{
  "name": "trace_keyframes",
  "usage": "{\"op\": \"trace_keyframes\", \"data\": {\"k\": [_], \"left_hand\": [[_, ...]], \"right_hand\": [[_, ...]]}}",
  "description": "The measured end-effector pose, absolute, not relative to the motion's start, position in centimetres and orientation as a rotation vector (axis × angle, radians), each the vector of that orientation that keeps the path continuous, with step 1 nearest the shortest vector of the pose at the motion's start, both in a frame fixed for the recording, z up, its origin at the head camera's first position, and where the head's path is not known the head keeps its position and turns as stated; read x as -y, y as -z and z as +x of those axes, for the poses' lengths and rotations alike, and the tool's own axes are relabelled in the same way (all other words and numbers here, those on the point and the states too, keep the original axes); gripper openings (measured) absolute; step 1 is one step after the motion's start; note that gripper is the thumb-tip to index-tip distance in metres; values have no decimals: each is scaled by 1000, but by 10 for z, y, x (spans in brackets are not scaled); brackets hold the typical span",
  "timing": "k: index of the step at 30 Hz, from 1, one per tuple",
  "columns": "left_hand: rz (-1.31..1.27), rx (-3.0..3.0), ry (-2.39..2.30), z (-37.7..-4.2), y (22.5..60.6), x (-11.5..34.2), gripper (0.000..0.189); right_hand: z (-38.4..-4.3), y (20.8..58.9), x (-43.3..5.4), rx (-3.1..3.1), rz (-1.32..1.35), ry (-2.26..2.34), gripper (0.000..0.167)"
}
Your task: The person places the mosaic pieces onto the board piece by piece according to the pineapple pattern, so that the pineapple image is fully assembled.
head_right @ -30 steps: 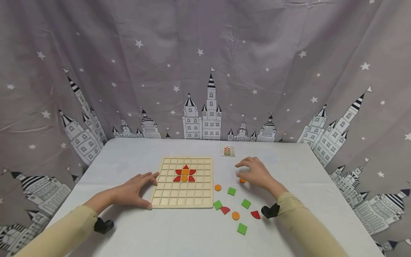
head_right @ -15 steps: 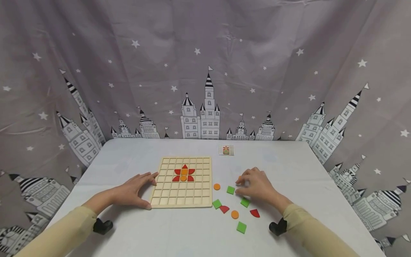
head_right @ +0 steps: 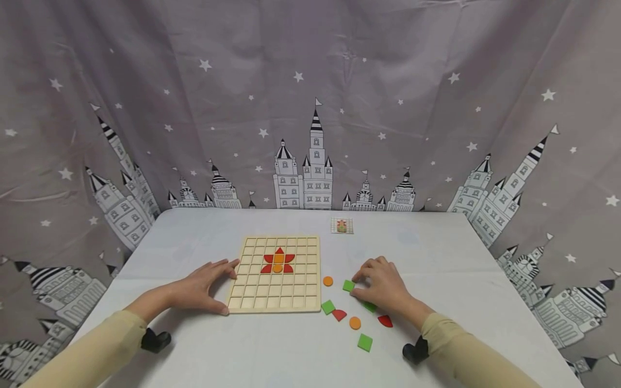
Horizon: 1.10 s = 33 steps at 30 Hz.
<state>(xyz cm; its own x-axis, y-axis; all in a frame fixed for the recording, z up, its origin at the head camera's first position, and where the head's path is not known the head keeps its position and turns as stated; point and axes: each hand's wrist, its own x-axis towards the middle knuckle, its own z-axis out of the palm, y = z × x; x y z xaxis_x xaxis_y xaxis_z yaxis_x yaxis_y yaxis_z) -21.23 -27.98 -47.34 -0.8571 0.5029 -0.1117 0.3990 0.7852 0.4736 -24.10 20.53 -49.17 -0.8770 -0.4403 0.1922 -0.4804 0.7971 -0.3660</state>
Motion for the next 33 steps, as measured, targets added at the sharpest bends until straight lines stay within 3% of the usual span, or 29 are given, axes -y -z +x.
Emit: {"op": "trace_keyframes", "data": {"k": [5, 16, 33], "left_hand": [[705, -2743, -655, -212, 474, 280, 76], [695, -2741, -651, -212, 472, 279, 73], [674, -2741, -656, -212, 475, 280, 74]], "right_hand": [[-242, 494, -205, 2905, 697, -705, 18], [-243, 496, -204, 2965, 604, -794, 21], [-242, 494, -199, 2924, 635, -764, 16]]}}
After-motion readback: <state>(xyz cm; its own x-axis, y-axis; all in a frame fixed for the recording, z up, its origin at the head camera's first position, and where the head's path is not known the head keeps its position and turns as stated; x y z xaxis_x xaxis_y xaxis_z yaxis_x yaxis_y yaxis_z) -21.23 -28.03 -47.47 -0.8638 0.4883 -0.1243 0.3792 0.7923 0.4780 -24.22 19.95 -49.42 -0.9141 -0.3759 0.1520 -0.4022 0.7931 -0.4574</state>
